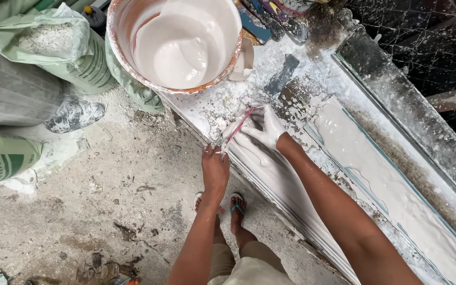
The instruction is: Apply and smooth white plaster paste onto long decorative ceiling moldings using a spatula.
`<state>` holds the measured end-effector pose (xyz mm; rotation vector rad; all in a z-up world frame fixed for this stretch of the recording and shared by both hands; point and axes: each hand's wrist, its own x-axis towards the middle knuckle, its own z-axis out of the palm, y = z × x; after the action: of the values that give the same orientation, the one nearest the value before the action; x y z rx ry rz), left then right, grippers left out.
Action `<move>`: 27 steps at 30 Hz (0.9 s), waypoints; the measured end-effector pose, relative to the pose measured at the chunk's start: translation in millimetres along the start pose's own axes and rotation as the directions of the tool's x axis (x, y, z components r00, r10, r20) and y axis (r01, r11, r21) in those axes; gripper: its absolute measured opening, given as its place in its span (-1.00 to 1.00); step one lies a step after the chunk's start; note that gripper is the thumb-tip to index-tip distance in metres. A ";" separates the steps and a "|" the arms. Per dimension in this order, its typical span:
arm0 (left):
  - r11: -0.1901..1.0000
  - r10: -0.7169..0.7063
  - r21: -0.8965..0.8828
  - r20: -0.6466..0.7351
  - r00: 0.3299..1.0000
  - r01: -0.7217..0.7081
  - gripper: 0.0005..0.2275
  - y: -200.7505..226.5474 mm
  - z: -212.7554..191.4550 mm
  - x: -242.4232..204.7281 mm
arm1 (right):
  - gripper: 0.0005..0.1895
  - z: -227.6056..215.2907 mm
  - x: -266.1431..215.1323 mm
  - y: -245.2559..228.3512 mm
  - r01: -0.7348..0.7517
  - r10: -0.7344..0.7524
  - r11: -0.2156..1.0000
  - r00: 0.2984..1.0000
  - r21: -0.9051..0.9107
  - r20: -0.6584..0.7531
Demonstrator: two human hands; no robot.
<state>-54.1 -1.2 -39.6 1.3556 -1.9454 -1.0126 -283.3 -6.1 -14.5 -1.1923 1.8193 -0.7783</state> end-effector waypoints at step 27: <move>0.979 -0.046 0.199 0.073 0.996 0.031 -0.62 -3.3 -0.3 6.4 | 0.30 13.4 6.9 -10.9 0.122 -0.164 0.932 0.982 -0.342 -0.096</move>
<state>-54.3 -8.0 -42.0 1.4866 -2.1327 -0.9210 -268.5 -17.3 -13.9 -1.5399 2.0409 -0.6495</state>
